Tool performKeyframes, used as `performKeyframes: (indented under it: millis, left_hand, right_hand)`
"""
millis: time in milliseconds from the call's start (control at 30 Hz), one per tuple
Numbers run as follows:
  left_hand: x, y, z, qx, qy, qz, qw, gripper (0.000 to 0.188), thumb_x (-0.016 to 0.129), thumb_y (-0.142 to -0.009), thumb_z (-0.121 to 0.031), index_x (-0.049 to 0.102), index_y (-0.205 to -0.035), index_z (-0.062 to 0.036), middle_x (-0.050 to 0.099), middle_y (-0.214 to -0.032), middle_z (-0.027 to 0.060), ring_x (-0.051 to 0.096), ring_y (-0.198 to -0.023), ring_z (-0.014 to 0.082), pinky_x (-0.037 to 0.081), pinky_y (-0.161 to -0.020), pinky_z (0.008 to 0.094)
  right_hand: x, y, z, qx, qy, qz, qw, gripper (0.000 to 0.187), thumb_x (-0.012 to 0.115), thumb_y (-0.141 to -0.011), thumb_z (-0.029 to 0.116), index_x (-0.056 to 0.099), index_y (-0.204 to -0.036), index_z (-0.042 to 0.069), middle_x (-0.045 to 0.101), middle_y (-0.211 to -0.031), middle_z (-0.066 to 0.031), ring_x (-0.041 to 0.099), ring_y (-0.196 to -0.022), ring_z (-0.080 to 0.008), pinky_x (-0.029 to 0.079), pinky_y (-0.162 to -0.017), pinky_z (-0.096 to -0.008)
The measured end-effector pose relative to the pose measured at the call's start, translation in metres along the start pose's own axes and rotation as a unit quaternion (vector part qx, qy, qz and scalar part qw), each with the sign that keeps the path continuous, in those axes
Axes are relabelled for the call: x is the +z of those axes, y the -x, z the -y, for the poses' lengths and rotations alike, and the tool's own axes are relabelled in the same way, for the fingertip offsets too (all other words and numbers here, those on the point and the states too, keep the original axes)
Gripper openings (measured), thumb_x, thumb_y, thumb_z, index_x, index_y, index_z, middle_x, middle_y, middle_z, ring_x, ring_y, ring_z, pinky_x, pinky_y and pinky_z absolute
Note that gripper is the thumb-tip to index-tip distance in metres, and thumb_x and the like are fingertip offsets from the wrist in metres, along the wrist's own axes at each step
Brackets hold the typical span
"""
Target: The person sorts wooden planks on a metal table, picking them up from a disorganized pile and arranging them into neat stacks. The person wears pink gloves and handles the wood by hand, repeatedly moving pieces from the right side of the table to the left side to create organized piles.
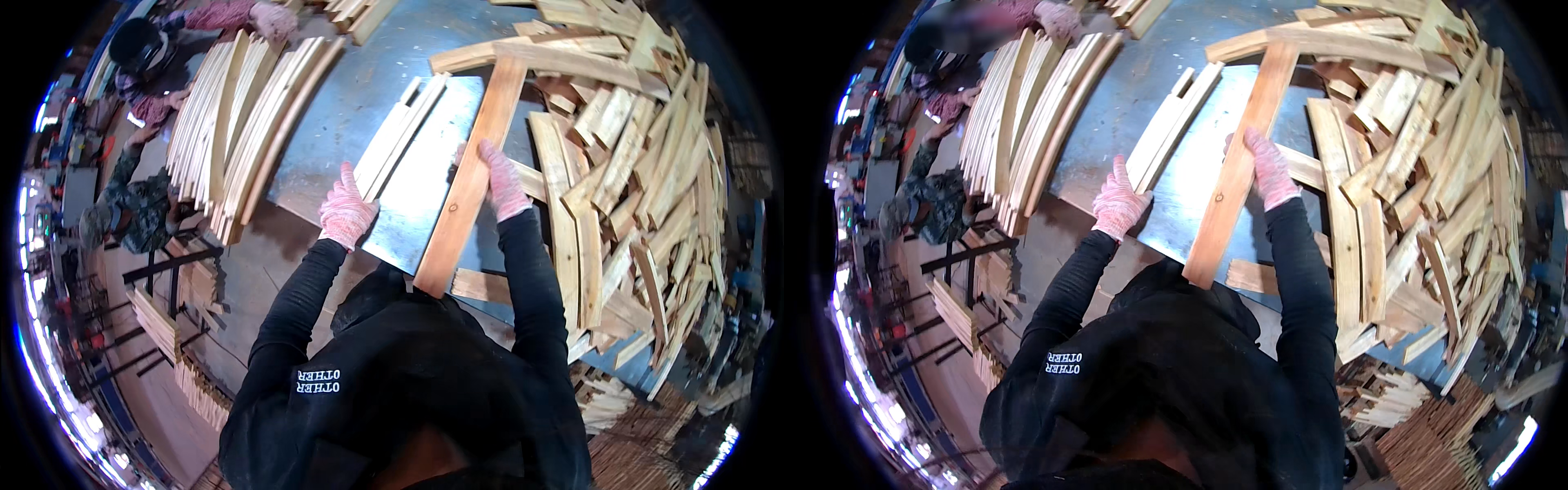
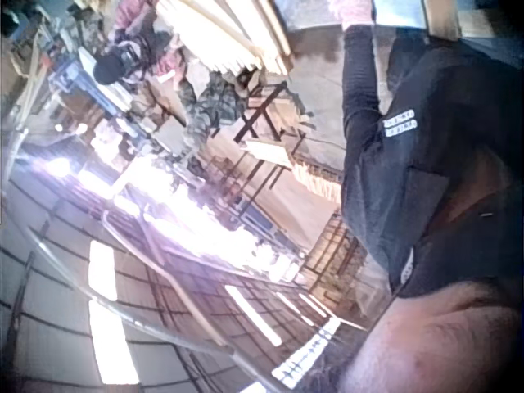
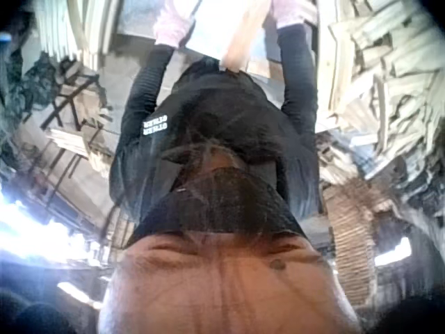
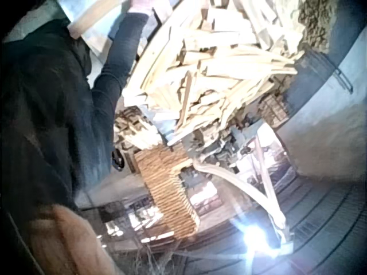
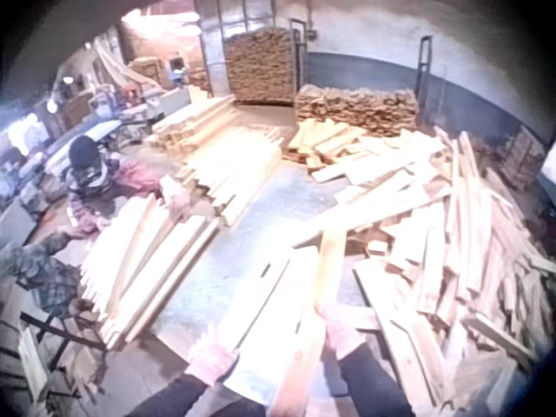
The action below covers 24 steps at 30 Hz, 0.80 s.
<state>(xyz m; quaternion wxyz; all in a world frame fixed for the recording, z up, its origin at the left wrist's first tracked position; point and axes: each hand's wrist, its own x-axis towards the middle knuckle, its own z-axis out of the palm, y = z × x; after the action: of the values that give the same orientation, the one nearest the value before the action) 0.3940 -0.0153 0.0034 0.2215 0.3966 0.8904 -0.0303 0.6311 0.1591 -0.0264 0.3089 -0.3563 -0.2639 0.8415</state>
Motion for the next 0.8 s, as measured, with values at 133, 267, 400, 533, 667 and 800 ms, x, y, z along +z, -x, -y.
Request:
performKeyframes:
  millis: [133, 267, 400, 533, 667, 800]
  left_hand:
    - [-0.011, -0.004, 0.012, 0.011, 0.038, 0.031, 0.999, 0.107, 0.072, -0.078, -0.058, 0.02, -0.156, -0.0061, 0.054, -0.133, 0.0248, 0.056, -0.121, 0.0398, 0.046, -0.101, 0.0499]
    - [-0.005, 0.023, 0.022, 0.084, 0.043, -0.04, 0.995, 0.118, 0.076, -0.071, -0.064, 0.019, -0.156, -0.0058, 0.047, -0.139, 0.0271, 0.048, -0.129, 0.0416, 0.039, -0.106, 0.0523]
    - [-0.006, 0.018, 0.018, 0.053, -0.016, 0.042, 0.998, 0.112, 0.078, -0.074, -0.045, 0.015, -0.158, -0.0055, 0.034, -0.153, 0.0262, 0.039, -0.139, 0.0405, 0.034, -0.111, 0.0499]
    - [0.002, -0.011, 0.073, 0.185, 0.454, 0.112, 0.864, 0.09, 0.073, -0.082, -0.04, 0.033, -0.152, -0.0008, 0.052, -0.141, 0.0227, 0.056, -0.124, 0.0324, 0.046, -0.104, 0.042]
    - [0.003, -0.014, 0.078, -0.03, 0.81, 0.408, 0.42, 0.069, 0.076, -0.085, -0.028, 0.049, -0.142, 0.0002, 0.06, -0.132, 0.0191, 0.062, -0.115, 0.0265, 0.048, -0.103, 0.0367]
    - [0.049, -0.042, 0.085, 0.036, 0.612, 0.252, 0.749, 0.048, 0.06, -0.097, -0.03, 0.055, -0.135, -0.0007, 0.065, -0.126, 0.0171, 0.065, -0.111, 0.0285, 0.051, -0.097, 0.037]
  right_hand:
    - [0.057, -0.017, -0.063, -0.077, 0.486, -0.193, 0.849, 0.069, 0.039, -0.1, 0.059, 0.058, -0.115, -0.005, 0.065, -0.098, -0.0305, 0.062, -0.097, -0.046, 0.046, -0.089, -0.046]
    - [0.113, -0.04, -0.095, 0.039, 0.622, -0.216, 0.752, 0.077, 0.036, -0.098, 0.063, 0.051, -0.132, -0.005, 0.063, -0.118, -0.0328, 0.058, -0.118, -0.0449, 0.043, -0.101, -0.0483]
    - [0.099, -0.049, -0.082, -0.011, 0.629, -0.046, 0.776, 0.07, 0.038, -0.099, 0.058, 0.053, -0.131, -0.003, 0.064, -0.119, -0.0281, 0.058, -0.116, -0.0445, 0.044, -0.101, -0.047]
    - [0.062, -0.021, -0.102, 0.031, 0.425, -0.018, 0.904, 0.061, 0.039, -0.103, 0.053, 0.059, -0.125, 0.0, 0.067, -0.107, -0.0183, 0.063, -0.098, -0.0328, 0.048, -0.092, -0.0409]
    - [0.096, 0.017, -0.133, -0.029, 0.33, 0.018, 0.944, 0.077, 0.053, -0.097, 0.059, 0.044, -0.144, -0.001, 0.059, -0.128, -0.0179, 0.059, -0.111, -0.0254, 0.044, -0.101, -0.0367]
    - [0.128, 0.019, -0.119, -0.027, 0.55, -0.048, 0.833, 0.096, 0.059, -0.091, 0.061, 0.028, -0.15, -0.008, 0.05, -0.137, -0.0288, 0.051, -0.125, -0.0425, 0.041, -0.108, -0.0417]
